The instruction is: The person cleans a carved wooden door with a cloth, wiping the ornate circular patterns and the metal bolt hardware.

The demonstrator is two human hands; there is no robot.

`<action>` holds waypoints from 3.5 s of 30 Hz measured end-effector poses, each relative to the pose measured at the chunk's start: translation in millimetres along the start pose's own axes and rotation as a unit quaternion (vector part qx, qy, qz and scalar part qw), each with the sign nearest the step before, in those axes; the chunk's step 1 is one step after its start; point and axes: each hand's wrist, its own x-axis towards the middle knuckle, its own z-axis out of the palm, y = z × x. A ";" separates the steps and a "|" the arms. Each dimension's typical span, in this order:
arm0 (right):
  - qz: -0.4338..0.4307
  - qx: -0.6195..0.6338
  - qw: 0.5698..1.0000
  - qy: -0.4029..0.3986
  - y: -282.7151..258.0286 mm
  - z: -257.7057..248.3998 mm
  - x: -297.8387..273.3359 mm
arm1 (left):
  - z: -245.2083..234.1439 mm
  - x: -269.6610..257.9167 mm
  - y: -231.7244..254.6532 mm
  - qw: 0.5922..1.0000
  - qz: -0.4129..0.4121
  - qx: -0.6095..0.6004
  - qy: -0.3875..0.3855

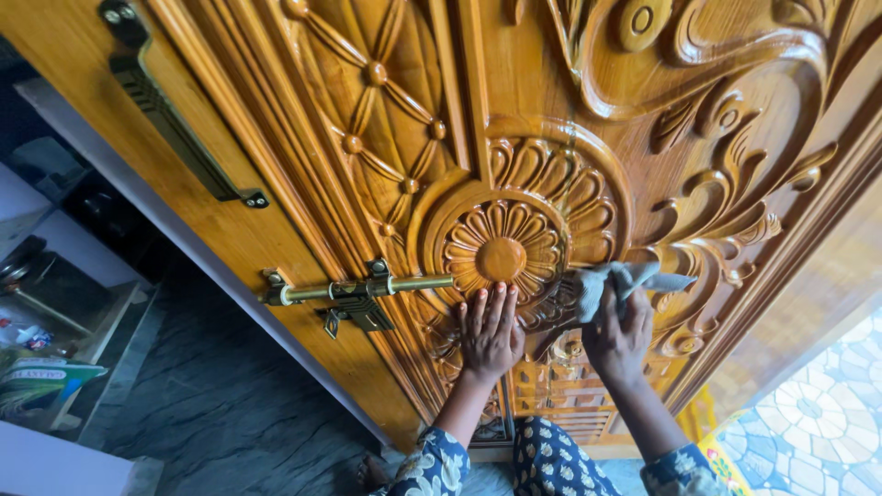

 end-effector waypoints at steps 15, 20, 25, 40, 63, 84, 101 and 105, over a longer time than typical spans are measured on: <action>0.075 0.102 0.992 0.015 0.3 -65.4 16.8 | -70.8 175.2 37.9 0.992 0.107 -0.065 0.001; -0.023 0.077 0.995 0.060 10.3 -57.3 77.2 | -46.7 173.2 35.0 0.991 0.120 0.056 0.035; -0.030 0.041 0.998 0.031 22.5 -48.3 71.6 | -33.8 166.6 32.7 0.990 0.113 0.071 0.048; 0.279 0.329 0.901 -0.035 13.1 -62.4 40.7 | -37.9 166.3 35.1 0.991 0.105 0.064 0.047; 0.211 0.207 0.953 -0.063 3.6 -62.4 58.2 | -34.2 157.7 35.9 0.991 0.095 0.078 0.045; 0.077 -0.007 0.993 0.086 53.7 -56.4 117.5 | -27.2 152.3 34.0 0.989 0.098 0.092 0.058; 0.191 0.101 0.970 0.111 97.3 -67.2 43.8 | -28.2 152.3 35.9 0.990 0.094 0.084 0.067; 0.183 0.072 0.971 0.136 114.2 -85.1 44.3 | -26.9 151.3 35.9 0.990 0.093 0.087 0.067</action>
